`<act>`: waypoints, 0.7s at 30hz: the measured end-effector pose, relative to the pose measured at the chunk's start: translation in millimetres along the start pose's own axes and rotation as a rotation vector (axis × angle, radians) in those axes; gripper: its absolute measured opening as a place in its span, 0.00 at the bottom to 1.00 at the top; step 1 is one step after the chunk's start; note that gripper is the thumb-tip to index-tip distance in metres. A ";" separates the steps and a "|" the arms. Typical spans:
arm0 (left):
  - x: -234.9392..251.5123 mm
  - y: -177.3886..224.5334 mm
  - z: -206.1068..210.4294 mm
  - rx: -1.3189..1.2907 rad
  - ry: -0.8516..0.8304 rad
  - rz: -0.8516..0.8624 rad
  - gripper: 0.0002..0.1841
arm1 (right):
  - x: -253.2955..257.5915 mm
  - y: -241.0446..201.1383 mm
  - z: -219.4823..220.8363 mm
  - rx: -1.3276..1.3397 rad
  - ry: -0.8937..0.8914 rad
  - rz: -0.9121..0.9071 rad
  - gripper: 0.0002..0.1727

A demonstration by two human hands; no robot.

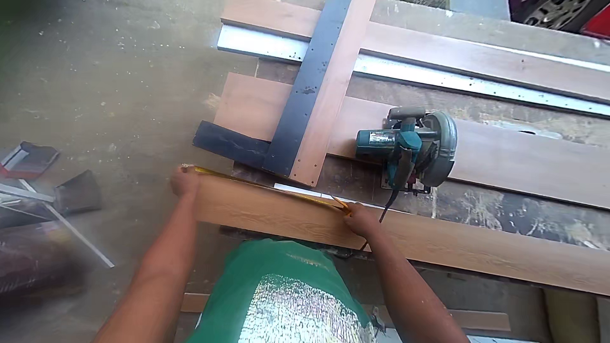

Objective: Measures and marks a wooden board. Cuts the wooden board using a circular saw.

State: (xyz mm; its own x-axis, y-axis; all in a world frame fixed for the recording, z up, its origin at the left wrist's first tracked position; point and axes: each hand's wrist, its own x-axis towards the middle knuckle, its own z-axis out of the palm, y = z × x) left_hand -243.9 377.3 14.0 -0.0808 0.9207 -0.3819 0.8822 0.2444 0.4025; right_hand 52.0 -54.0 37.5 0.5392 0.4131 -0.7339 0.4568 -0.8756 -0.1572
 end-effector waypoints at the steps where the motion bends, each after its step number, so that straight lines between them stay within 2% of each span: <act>1: -0.5 -0.9 5.5 0.064 -0.022 -0.020 0.26 | 1.7 5.4 -2.7 -0.012 0.023 0.021 0.22; 4: -14.5 -5.0 19.1 0.170 -0.054 -0.024 0.29 | 5.5 16.3 -10.9 -0.020 0.084 0.070 0.19; 9: -21.2 -13.1 17.3 0.093 0.014 0.096 0.23 | 9.0 33.0 -2.9 -0.013 0.144 0.061 0.16; 15: -31.5 -12.0 14.1 0.045 0.061 0.085 0.23 | 12.5 36.6 3.8 0.023 0.246 0.041 0.14; 21: -26.5 -12.4 17.1 0.100 0.052 0.040 0.22 | 12.3 32.5 -3.2 -0.002 0.234 0.060 0.15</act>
State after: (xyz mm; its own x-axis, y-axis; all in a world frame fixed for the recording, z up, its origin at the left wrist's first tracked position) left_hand -244.8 344.7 4.9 -0.0665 0.9441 -0.3229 0.9269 0.1783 0.3303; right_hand 75.8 -76.6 25.5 0.7145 0.4072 -0.5689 0.4201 -0.9000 -0.1166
